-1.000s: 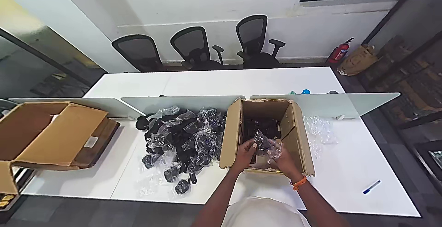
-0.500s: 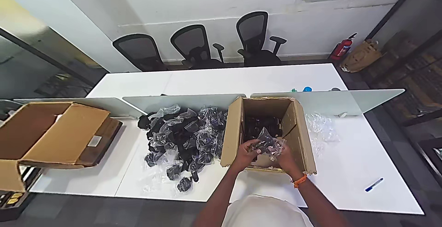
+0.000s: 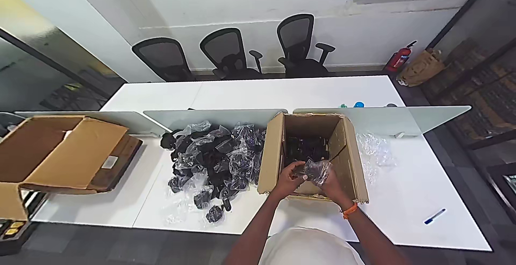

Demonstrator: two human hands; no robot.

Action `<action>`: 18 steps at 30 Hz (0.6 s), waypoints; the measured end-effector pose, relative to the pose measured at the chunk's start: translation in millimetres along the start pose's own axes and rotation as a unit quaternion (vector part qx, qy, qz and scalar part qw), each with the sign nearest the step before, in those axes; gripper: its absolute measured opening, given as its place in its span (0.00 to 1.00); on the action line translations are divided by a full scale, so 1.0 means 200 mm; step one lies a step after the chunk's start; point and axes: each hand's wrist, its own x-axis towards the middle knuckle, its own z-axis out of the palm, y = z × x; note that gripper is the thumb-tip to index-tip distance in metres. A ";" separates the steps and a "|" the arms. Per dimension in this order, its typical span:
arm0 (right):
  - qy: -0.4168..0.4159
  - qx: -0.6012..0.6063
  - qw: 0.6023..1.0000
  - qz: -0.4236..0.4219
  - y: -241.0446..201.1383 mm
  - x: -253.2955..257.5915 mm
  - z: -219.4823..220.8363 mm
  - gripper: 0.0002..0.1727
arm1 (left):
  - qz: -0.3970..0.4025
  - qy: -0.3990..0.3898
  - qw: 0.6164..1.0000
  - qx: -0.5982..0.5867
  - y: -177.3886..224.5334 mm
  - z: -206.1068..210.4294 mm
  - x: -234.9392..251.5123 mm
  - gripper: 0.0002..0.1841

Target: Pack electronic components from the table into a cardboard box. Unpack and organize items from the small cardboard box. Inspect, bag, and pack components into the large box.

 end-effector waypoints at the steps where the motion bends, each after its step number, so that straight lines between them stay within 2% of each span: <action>1: -0.006 -0.018 1.000 -0.012 0.01 -0.01 0.00 0.45 | 0.004 -0.011 1.000 0.011 0.00 0.00 0.00 0.26; 5: -0.018 -0.110 0.994 0.008 0.01 -0.01 0.02 0.38 | 0.011 0.020 0.998 0.056 -0.02 -0.01 0.00 0.15; 10: 0.017 -0.153 0.988 -0.012 -0.02 -0.04 0.04 0.32 | 0.016 0.138 0.990 0.038 -0.02 0.00 0.01 0.14; 14: 0.030 -0.054 0.995 -0.076 0.01 -0.04 0.03 0.33 | 0.001 0.206 0.978 -0.016 -0.05 -0.01 0.03 0.15; 15: 0.026 -0.016 0.995 -0.094 0.03 -0.03 0.01 0.30 | -0.009 0.219 0.975 -0.035 -0.05 -0.01 0.03 0.15; 17: 0.029 0.041 0.992 -0.112 0.03 -0.02 -0.02 0.18 | -0.037 0.235 0.969 -0.071 -0.04 -0.01 0.03 0.17; 18: 0.034 0.072 0.992 -0.102 0.03 -0.02 -0.04 0.16 | -0.046 0.239 0.966 -0.086 -0.04 -0.01 0.03 0.18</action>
